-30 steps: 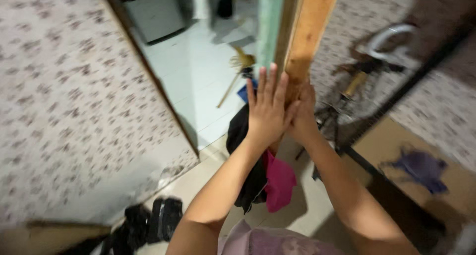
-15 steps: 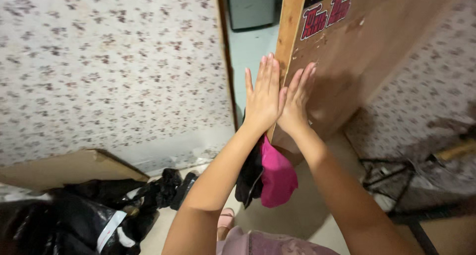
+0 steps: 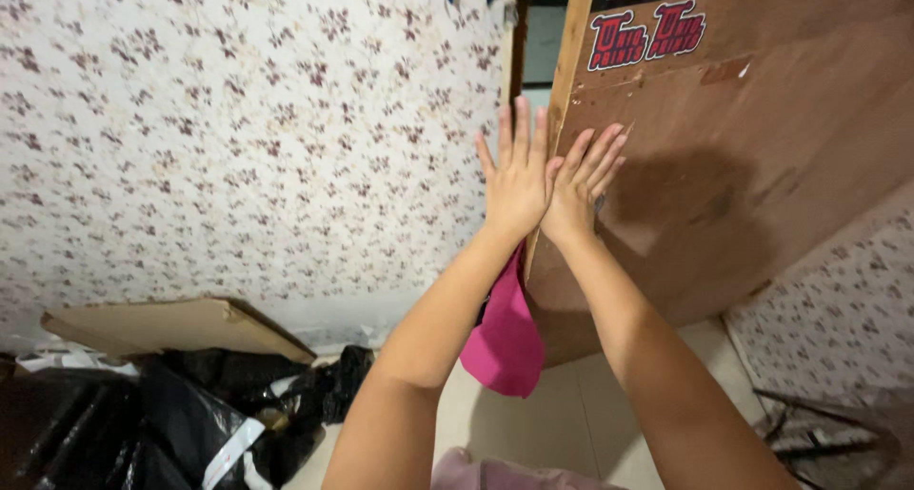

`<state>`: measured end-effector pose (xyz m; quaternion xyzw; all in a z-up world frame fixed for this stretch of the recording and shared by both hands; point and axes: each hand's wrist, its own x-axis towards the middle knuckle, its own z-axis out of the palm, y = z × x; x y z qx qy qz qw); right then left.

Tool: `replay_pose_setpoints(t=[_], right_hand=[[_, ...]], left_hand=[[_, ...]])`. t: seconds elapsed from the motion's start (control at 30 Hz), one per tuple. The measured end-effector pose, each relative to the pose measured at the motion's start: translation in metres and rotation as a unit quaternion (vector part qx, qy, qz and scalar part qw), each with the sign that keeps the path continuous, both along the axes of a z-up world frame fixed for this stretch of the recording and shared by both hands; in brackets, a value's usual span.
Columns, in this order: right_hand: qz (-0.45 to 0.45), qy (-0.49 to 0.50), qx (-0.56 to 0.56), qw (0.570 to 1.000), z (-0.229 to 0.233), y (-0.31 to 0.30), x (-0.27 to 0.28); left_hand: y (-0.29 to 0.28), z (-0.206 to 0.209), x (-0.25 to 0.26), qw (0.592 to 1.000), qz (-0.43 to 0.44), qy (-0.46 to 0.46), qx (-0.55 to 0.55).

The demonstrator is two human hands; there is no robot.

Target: The person repeatedly opens and closes multiple drawers in teal and pink plastic storage units. They pull each drawer open to reveal folded clothes and then push it closed, repeating this cycle across several drawers in the room.

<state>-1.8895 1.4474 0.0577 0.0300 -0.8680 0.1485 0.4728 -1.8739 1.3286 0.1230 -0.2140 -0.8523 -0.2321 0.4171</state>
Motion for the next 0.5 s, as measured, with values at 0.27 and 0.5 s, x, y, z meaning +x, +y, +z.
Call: replay_pose_setpoints(t=[0.27,0.5], right_hand=[[-0.026,-0.019,0.011,0.999,-0.005,-0.009,-0.086],[-0.02,-0.101,0.003,0.995,0.007,-0.007,-0.157]], left_hand=[[0.005,-0.017,-0.086,0.995,0.066,-0.033,0.069],[0.015,-0.028,-0.168,0.99,0.093,-0.029,0.101]])
